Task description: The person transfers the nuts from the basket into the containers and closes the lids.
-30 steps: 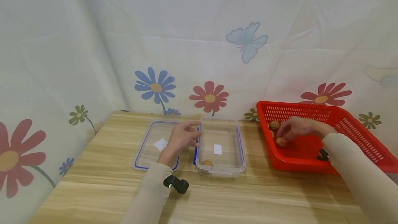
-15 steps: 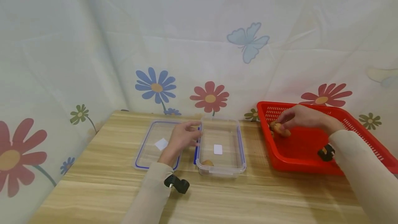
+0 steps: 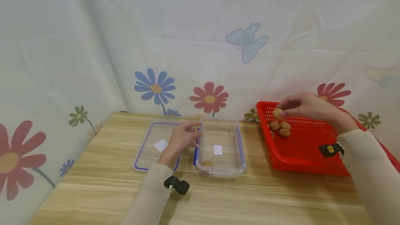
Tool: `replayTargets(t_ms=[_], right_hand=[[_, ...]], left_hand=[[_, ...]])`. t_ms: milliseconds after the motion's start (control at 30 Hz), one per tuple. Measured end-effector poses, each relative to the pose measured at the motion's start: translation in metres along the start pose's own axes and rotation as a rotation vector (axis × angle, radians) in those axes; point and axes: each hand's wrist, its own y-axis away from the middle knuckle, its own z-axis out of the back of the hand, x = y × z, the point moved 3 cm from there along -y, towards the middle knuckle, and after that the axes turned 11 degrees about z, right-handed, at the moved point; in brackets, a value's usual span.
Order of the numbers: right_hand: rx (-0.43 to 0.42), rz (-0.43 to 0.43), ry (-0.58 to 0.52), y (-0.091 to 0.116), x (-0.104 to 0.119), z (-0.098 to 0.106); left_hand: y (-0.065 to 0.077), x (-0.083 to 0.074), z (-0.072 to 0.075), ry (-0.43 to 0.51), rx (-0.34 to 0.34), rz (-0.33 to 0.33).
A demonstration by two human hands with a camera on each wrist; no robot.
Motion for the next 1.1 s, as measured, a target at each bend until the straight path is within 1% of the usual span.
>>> replayTargets(t_ms=[133,333,567,633,800,867,933,1100], right_hand=[[-0.030,0.008,0.012,0.002,0.014,-0.003],[-0.072,0.079,-0.017,0.005,0.036,-0.013],[-0.069,0.137,-0.106,0.007,0.062,-0.031],[-0.065,0.132,-0.145,0.006,0.069,-0.037],[-0.100,0.139,-0.160,0.002,0.083,-0.054],[-0.116,0.176,-0.145,0.001,0.088,-0.062],[-0.111,0.213,-0.155,-0.002,0.093,-0.070],[-0.062,0.290,-0.225,-0.008,0.103,-0.092]], left_hand=[[-0.002,0.002,0.000,0.012,0.010,0.003],[0.000,0.002,0.001,0.007,0.013,0.012],[0.000,0.000,0.001,-0.011,0.005,0.011],[0.000,0.000,0.001,-0.014,0.004,0.010],[-0.001,0.001,0.002,-0.010,0.006,0.012],[-0.001,0.001,0.002,-0.010,0.006,0.015],[-0.001,0.001,0.002,-0.008,0.008,0.017],[-0.002,0.001,0.002,0.000,0.013,0.019]])
